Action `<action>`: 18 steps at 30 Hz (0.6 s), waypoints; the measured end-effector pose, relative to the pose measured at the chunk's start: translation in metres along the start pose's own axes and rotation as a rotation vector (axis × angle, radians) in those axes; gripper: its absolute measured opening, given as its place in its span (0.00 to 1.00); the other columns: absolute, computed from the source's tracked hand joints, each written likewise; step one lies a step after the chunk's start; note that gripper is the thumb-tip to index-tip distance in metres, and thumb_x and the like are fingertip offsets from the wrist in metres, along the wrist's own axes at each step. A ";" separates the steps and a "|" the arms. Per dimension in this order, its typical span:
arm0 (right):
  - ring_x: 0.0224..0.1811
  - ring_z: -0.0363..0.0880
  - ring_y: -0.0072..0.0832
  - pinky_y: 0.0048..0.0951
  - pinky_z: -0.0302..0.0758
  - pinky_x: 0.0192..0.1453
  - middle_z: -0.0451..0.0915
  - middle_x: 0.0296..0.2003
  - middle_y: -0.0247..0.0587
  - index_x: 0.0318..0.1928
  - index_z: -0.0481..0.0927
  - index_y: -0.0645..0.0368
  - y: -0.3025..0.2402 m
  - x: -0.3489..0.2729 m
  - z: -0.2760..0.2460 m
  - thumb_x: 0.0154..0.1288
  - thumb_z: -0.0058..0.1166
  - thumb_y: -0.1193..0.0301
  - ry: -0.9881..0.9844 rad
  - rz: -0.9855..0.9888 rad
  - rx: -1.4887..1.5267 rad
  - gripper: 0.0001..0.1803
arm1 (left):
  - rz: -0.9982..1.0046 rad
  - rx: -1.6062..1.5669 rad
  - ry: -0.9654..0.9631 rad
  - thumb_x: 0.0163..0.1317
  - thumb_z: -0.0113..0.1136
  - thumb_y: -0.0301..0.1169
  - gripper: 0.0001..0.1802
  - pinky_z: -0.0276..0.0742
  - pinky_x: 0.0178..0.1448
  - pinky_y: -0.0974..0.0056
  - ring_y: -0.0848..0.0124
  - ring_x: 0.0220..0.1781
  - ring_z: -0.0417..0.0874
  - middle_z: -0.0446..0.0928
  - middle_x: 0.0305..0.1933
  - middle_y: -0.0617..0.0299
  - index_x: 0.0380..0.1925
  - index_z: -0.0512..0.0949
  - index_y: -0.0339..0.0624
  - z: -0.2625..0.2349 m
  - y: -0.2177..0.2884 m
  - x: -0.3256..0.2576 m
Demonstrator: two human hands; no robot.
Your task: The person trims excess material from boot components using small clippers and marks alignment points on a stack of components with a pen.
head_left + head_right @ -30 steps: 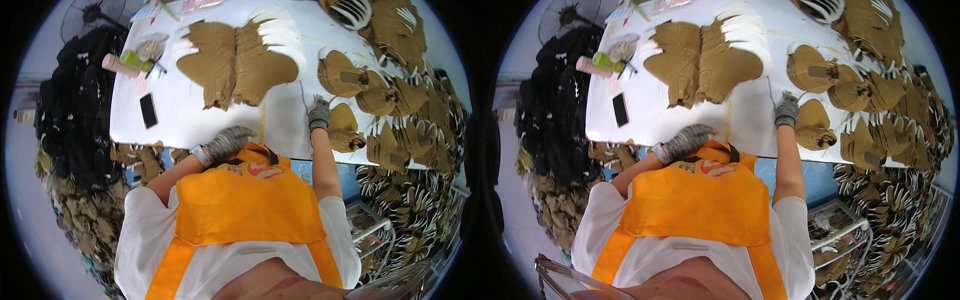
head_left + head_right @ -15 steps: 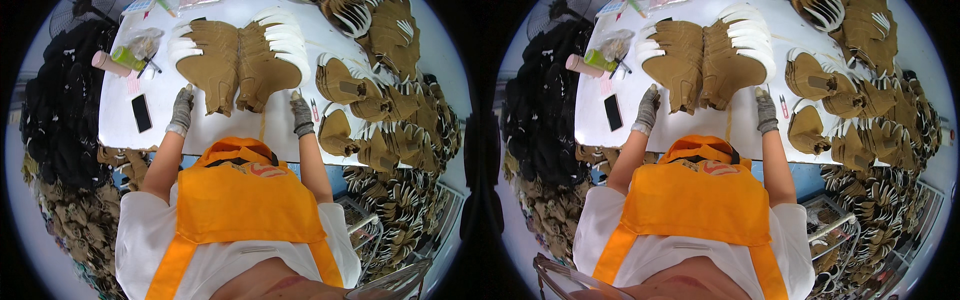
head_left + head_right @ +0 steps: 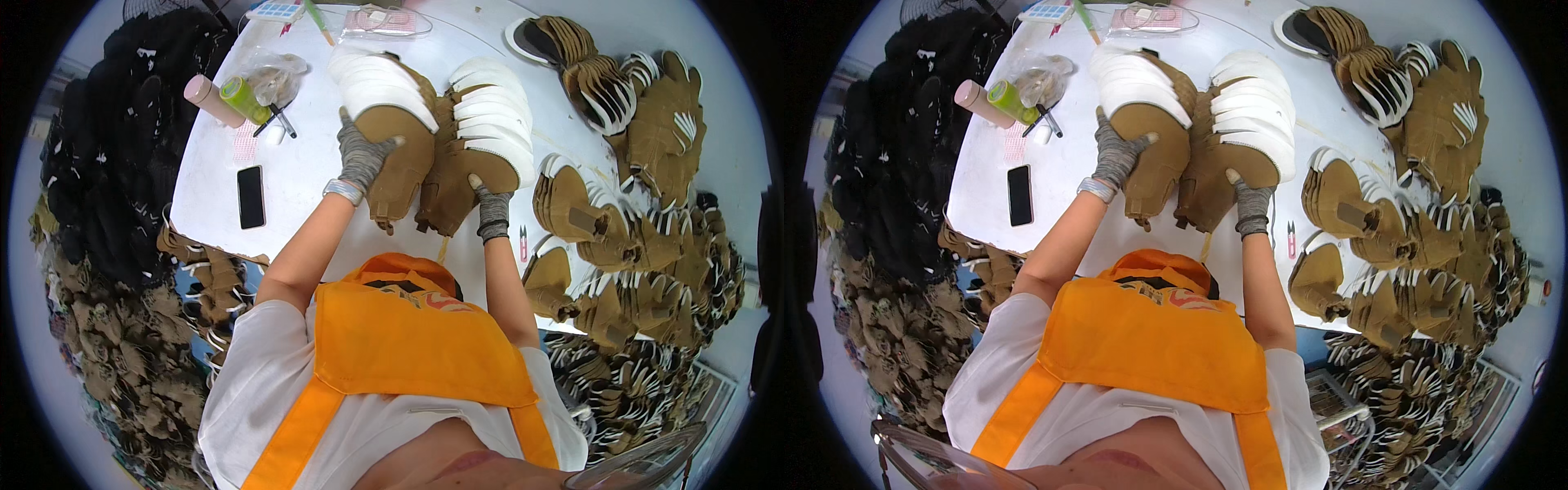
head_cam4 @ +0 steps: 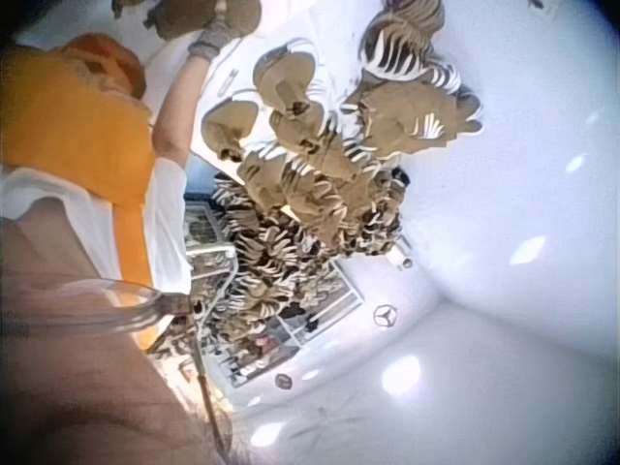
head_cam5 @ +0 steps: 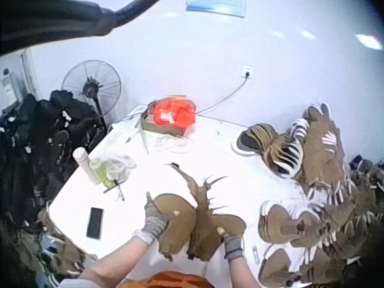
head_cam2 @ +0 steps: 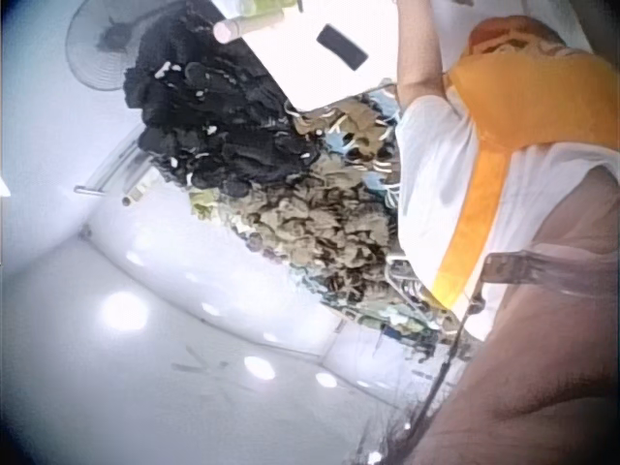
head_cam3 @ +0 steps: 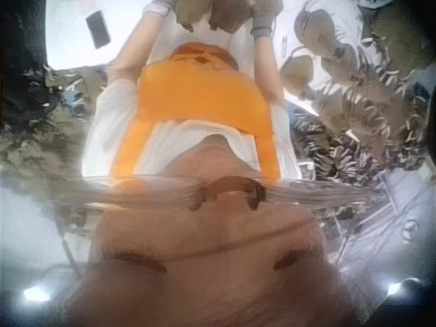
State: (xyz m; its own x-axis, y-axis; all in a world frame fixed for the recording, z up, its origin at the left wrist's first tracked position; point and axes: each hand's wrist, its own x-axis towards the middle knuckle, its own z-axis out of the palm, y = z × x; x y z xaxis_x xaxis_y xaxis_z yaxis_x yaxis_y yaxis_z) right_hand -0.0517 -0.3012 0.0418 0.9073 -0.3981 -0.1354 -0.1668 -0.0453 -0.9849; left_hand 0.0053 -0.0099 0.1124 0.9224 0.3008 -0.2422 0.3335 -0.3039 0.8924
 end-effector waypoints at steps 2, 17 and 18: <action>0.57 0.70 0.38 0.37 0.69 0.62 0.71 0.54 0.48 0.60 0.58 0.66 -0.033 -0.009 0.013 0.36 0.80 0.62 0.115 -0.055 -0.156 0.54 | 0.019 0.210 0.024 0.32 0.82 0.43 0.75 0.69 0.66 0.54 0.49 0.63 0.68 0.56 0.64 0.43 0.71 0.36 0.40 0.002 0.028 -0.015; 0.60 0.65 0.41 0.38 0.62 0.67 0.67 0.57 0.48 0.62 0.52 0.64 -0.054 -0.023 0.026 0.29 0.81 0.61 0.152 -0.173 -0.490 0.62 | 0.308 0.427 0.043 0.37 0.78 0.47 0.69 0.54 0.73 0.51 0.45 0.69 0.56 0.50 0.70 0.40 0.72 0.39 0.43 0.032 0.020 -0.043; 0.60 0.65 0.41 0.38 0.61 0.68 0.67 0.57 0.48 0.62 0.52 0.64 -0.052 -0.025 0.025 0.29 0.81 0.60 0.146 -0.199 -0.542 0.62 | 0.332 0.442 0.037 0.37 0.78 0.47 0.69 0.53 0.73 0.51 0.45 0.70 0.56 0.50 0.70 0.40 0.72 0.39 0.43 0.031 0.018 -0.043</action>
State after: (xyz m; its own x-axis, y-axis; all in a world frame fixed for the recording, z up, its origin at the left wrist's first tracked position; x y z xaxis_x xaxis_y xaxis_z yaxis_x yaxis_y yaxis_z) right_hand -0.0561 -0.2665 0.0937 0.8853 -0.4541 0.1004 -0.2071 -0.5782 -0.7892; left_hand -0.0219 -0.0561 0.1272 0.9871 0.1538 0.0455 0.0837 -0.7356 0.6722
